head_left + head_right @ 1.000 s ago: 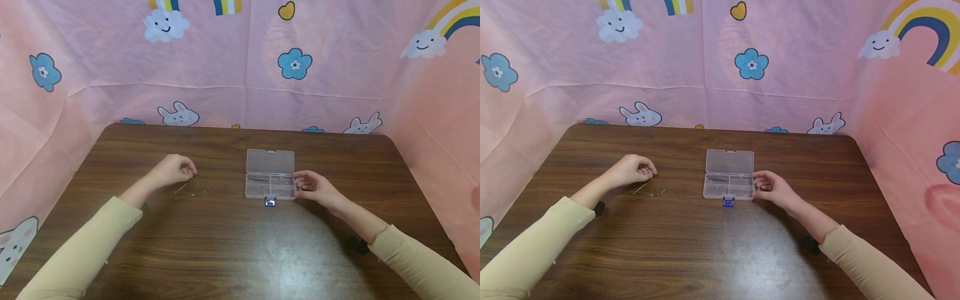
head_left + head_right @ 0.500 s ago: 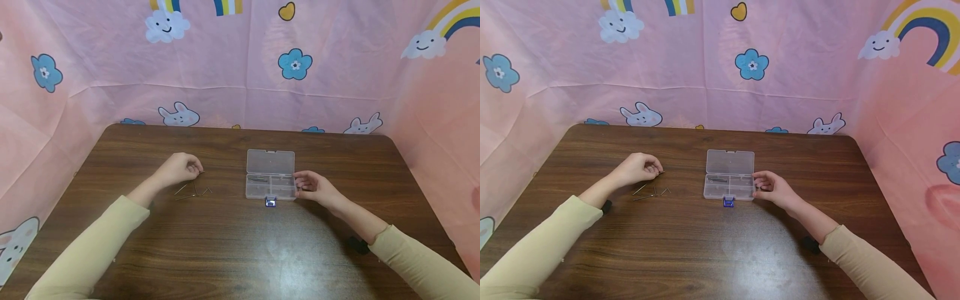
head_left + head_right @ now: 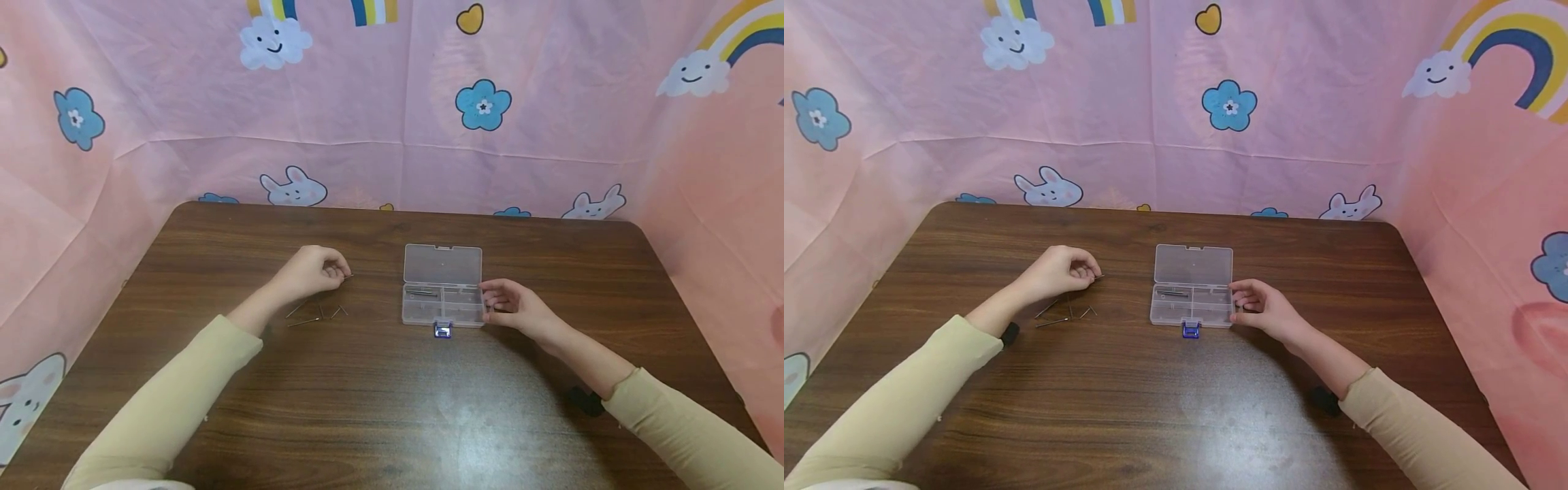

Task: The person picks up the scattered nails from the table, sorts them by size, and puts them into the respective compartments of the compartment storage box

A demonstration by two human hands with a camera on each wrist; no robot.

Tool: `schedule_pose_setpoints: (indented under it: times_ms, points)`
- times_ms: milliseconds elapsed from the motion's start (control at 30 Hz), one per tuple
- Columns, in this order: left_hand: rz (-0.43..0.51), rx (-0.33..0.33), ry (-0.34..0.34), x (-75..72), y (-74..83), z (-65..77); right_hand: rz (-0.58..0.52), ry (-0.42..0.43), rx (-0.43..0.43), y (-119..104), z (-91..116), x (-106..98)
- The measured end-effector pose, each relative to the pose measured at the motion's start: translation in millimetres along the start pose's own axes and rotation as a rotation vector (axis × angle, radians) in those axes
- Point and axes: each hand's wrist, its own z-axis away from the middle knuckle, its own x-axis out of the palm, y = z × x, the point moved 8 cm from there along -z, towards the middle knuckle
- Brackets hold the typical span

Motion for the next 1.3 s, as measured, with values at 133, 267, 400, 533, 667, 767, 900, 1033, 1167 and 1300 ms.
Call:
schedule_pose_setpoints:
  times_ms: [133, 267, 400, 533, 667, 767, 900, 1033, 1167, 1300]
  points:
    - [0.030, -0.005, -0.006, 5.4, 4.8, -4.0, 0.008, 0.003, 0.000, 1.4, -0.1, -0.9]
    - [0.036, 0.007, -0.015, 10.6, 11.4, -8.5, 0.008, 0.002, -0.004, 1.4, -0.2, -1.7]
    - [0.016, 0.040, -0.009, 13.1, 19.6, -13.5, 0.009, 0.004, -0.001, 2.3, -2.2, -2.1]
    - [0.012, 0.068, -0.006, 16.5, 25.4, -18.6, 0.018, 0.007, -0.007, 2.2, -4.1, -1.9]
    - [0.022, 0.090, -0.013, 21.3, 32.3, -23.0, 0.020, 0.007, -0.016, 1.2, -3.7, -2.0]
    - [0.029, 0.095, -0.030, 25.9, 37.1, -25.5, 0.028, 0.008, -0.017, 1.0, -2.2, -2.4]
    - [0.021, 0.103, -0.041, 31.5, 43.0, -28.6, 0.041, 0.011, -0.016, 1.9, -1.1, -2.9]
    - [0.023, 0.123, -0.037, 35.4, 50.7, -30.9, 0.039, 0.012, -0.009, 3.1, -1.2, -3.5]
    - [0.040, 0.140, -0.040, 40.0, 58.7, -32.1, 0.035, 0.008, -0.006, 4.4, -1.9, -3.4]
    - [0.043, 0.159, -0.039, 45.3, 67.1, -33.8, 0.036, 0.006, -0.006, 4.4, -2.5, -3.0]
